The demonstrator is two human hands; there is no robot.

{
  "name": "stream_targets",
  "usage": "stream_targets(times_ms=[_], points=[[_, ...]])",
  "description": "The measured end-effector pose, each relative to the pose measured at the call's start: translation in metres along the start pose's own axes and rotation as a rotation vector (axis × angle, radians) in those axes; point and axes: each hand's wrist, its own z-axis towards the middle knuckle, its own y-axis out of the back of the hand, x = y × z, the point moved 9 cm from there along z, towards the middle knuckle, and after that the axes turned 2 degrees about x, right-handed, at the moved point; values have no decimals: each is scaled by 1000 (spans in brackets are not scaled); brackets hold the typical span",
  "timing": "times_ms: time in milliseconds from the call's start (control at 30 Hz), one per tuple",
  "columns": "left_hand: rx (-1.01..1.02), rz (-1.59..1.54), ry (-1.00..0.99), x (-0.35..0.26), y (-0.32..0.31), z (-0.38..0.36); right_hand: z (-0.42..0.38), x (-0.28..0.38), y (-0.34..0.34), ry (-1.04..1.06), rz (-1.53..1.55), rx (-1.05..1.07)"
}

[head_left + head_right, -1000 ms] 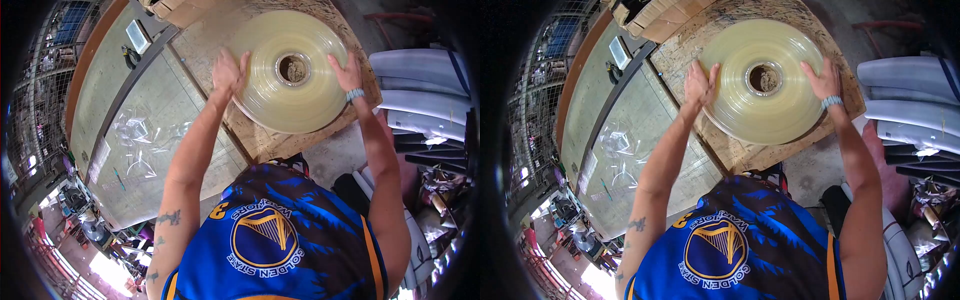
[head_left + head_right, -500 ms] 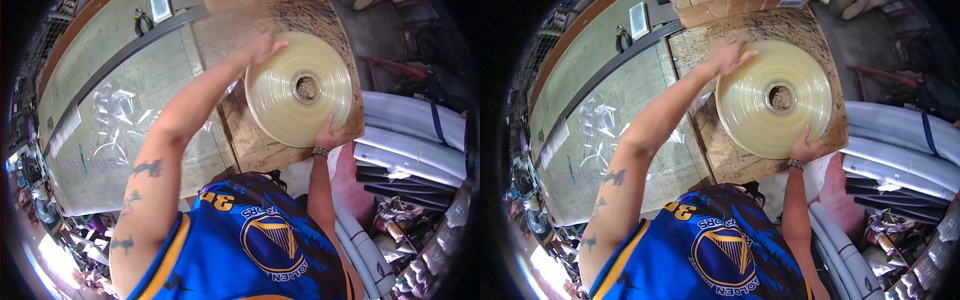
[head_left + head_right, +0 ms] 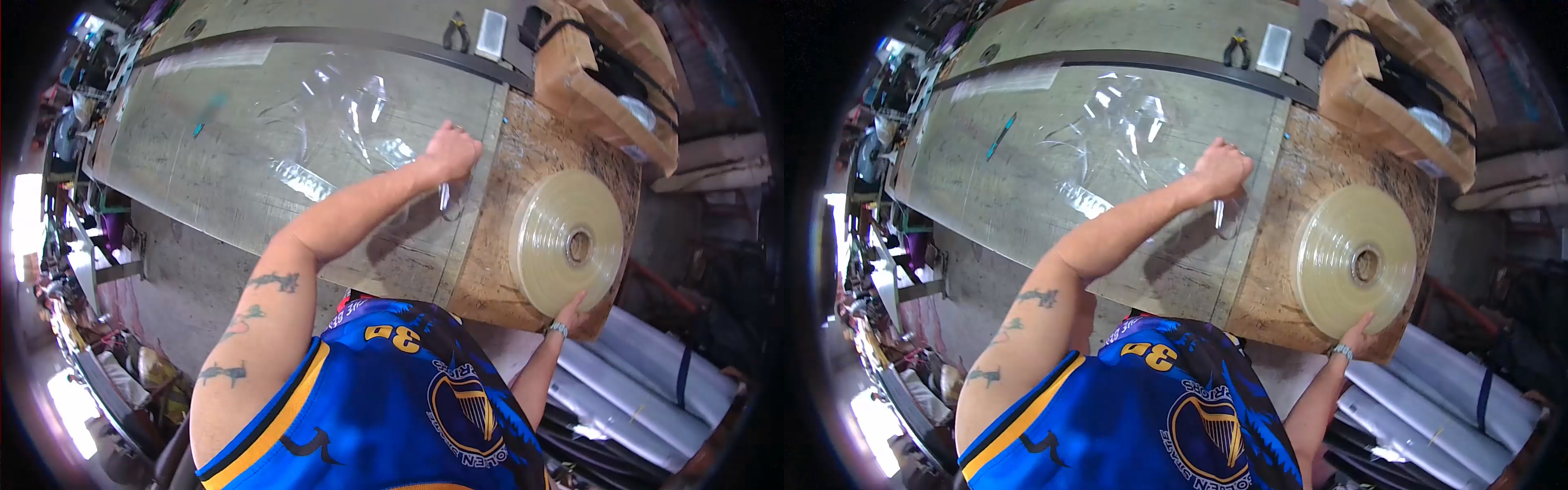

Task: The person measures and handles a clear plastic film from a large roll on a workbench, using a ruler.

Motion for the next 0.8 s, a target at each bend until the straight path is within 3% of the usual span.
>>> stream_targets(times_ms=[233,367,467,600,667,800], points=[[88,182,74,138,14,-29,-29,-48,-1,84,387,78],[-1,264,11,185,29,-27,-43,-89,14,-40,375,87],[8,241,3,203,29,-24,-62,-87,40,-220,335,123],[49,85,0,214,29,-34,-83,-44,77,-220,299,65],[148,27,8,219,19,-34,-51,-79,77,-146,227,85],[316,-7,58,202,35,-56,-22,-48,85,-20,292,68]])
